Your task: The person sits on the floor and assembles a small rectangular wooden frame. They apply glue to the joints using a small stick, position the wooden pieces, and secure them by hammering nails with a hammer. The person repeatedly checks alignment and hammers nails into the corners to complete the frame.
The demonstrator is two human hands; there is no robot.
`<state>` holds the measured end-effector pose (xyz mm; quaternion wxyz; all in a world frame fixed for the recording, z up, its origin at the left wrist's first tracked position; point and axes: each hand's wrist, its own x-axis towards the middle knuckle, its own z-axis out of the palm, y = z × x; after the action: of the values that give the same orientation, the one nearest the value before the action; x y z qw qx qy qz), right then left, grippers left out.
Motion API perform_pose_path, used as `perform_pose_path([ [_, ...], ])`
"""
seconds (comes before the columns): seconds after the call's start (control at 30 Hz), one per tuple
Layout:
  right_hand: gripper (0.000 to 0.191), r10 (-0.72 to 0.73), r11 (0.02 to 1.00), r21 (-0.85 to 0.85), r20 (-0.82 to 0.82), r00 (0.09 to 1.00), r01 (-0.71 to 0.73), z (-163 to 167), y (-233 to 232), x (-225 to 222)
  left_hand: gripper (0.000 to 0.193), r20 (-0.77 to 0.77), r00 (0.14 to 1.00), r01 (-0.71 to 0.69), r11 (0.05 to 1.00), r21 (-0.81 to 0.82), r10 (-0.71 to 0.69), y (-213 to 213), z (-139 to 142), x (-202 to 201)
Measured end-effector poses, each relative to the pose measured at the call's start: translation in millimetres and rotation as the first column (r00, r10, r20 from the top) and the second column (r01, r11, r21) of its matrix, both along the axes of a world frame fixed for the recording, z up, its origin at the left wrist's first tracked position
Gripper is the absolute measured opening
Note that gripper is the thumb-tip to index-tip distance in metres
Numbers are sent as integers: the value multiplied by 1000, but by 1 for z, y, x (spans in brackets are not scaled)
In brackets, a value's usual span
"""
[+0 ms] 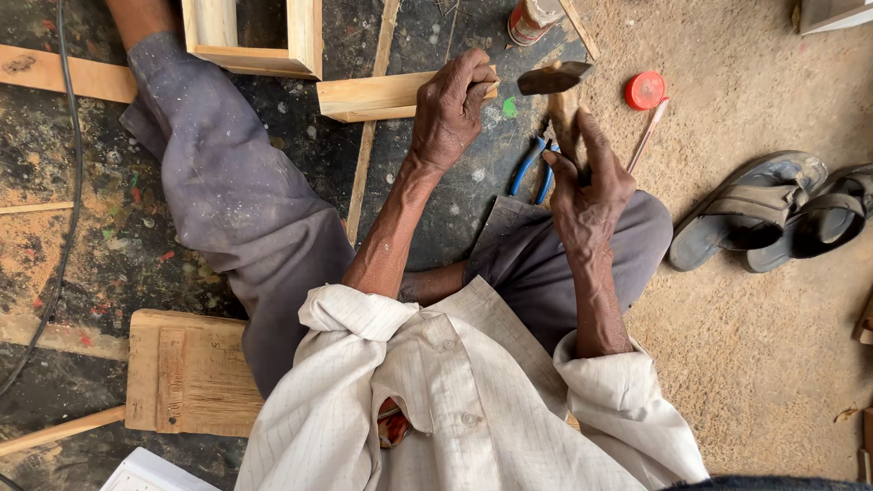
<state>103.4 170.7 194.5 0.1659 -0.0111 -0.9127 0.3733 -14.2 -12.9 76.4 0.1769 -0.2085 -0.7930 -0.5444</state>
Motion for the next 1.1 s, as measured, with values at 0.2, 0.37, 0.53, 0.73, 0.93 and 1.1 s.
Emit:
perform_pose_path([
  [0.2,46,72,991,122,-91,993,-61,15,-14,-5,41,-66,998,-24,1000,-16,23,-1,2,1],
  [0.37,49,59,988,149,-72,996,-48,21,-19,-9,35,-52,998,-37,999,-33,35,-1,6,4],
  [0.53,50,47,977,210,-44,998,-37,18,-18,-11,36,-67,997,-44,998,-37,41,0,6,4],
  [0.73,45,15,949,314,77,997,-38,4,-11,-12,40,-71,997,-42,997,-63,38,0,4,6],
  [0.93,39,74,961,273,-115,991,-40,-6,-10,-11,36,-63,997,-50,995,-83,45,2,2,7],
  [1.1,39,46,934,357,-100,994,-7,1,-13,-10,34,-42,997,-60,996,-65,58,2,3,7],
])
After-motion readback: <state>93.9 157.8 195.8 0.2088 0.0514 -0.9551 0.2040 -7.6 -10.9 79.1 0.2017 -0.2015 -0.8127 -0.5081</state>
